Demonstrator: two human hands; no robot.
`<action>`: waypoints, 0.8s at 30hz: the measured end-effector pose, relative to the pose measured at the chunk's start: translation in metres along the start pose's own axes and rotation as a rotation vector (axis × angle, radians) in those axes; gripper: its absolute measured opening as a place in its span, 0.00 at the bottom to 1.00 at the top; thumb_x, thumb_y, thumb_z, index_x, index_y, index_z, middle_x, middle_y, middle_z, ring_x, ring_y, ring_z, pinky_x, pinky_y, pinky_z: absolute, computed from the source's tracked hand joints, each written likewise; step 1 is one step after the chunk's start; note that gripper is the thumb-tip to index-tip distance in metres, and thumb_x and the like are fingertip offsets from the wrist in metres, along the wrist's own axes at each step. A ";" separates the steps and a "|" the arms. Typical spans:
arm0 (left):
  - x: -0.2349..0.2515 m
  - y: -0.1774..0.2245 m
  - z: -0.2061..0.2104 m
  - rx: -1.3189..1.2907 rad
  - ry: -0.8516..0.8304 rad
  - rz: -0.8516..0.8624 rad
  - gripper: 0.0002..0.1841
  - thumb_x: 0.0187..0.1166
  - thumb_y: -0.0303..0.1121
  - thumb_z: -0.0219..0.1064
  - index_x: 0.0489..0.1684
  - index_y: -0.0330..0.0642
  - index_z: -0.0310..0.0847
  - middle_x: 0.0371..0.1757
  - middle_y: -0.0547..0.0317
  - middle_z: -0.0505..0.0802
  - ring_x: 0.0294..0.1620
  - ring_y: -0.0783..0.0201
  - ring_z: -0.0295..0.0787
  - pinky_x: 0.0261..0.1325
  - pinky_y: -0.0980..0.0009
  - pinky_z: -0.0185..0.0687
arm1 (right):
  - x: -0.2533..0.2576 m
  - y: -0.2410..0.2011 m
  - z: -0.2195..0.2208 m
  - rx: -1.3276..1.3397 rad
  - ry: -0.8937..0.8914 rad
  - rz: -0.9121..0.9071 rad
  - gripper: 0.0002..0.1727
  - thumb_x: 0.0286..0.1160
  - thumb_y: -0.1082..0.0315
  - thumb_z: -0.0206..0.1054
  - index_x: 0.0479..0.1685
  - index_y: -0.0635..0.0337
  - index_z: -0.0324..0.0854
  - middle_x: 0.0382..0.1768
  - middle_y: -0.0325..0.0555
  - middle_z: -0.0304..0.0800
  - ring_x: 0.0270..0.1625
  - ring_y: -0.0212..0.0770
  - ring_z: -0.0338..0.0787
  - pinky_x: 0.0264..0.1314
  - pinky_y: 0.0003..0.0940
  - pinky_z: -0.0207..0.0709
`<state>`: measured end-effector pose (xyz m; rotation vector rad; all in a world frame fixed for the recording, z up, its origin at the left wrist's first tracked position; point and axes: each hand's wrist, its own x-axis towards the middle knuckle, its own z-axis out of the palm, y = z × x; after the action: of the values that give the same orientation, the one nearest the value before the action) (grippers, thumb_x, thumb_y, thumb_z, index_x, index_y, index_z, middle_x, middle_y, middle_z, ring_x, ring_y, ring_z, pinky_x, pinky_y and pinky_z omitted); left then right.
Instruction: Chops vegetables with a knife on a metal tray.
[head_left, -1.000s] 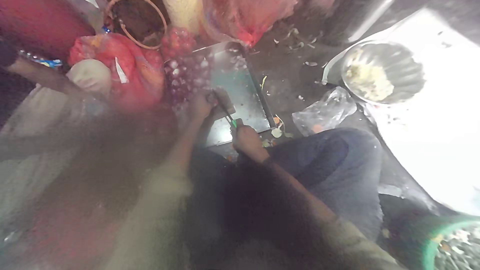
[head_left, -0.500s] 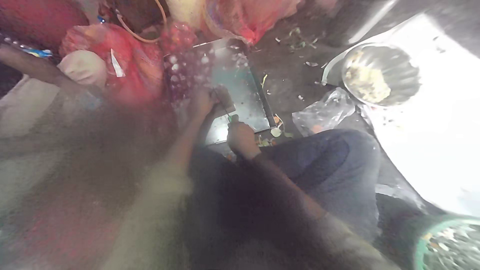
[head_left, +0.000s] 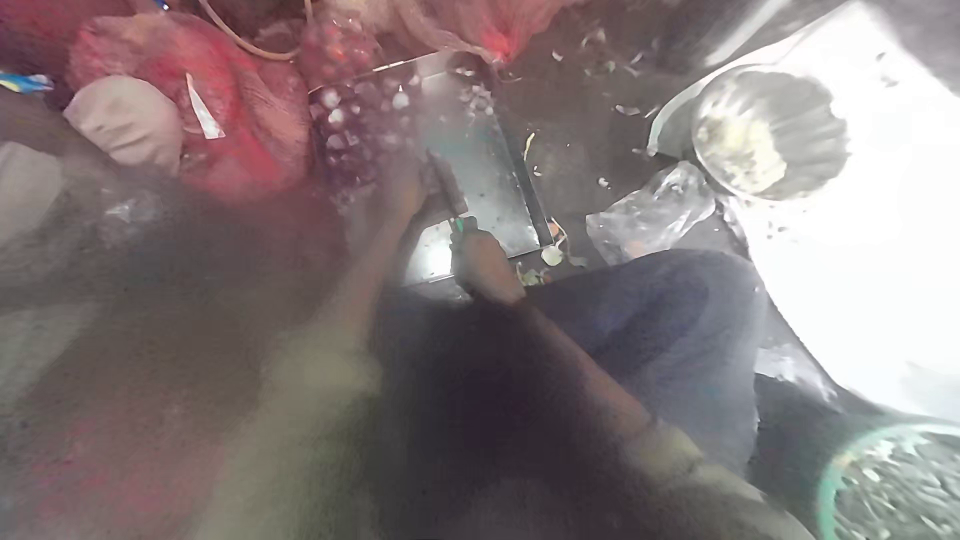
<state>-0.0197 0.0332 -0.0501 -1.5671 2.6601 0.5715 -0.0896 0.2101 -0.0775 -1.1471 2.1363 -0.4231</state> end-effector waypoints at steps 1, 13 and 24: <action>0.000 0.000 0.001 0.000 -0.003 -0.001 0.14 0.74 0.35 0.75 0.54 0.40 0.92 0.58 0.39 0.94 0.65 0.39 0.89 0.70 0.37 0.79 | -0.001 0.001 -0.001 0.004 -0.002 -0.003 0.19 0.90 0.53 0.57 0.66 0.58 0.70 0.35 0.57 0.87 0.37 0.60 0.93 0.33 0.60 0.85; 0.007 -0.008 0.006 -0.001 -0.010 0.034 0.14 0.77 0.34 0.73 0.56 0.42 0.93 0.58 0.43 0.95 0.64 0.42 0.90 0.73 0.40 0.80 | 0.055 -0.028 0.006 -0.026 -0.069 0.027 0.22 0.83 0.61 0.58 0.71 0.63 0.72 0.55 0.61 0.90 0.52 0.61 0.95 0.46 0.63 0.88; 0.002 -0.017 0.009 -0.020 0.029 0.036 0.11 0.77 0.37 0.73 0.50 0.42 0.94 0.53 0.41 0.95 0.61 0.41 0.91 0.70 0.37 0.81 | 0.006 -0.018 -0.021 0.088 -0.030 0.051 0.20 0.85 0.55 0.61 0.64 0.60 0.77 0.37 0.60 0.89 0.36 0.62 0.92 0.33 0.63 0.84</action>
<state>-0.0079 0.0265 -0.0643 -1.5470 2.7181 0.5819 -0.0951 0.1947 -0.0549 -1.0412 2.0945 -0.4692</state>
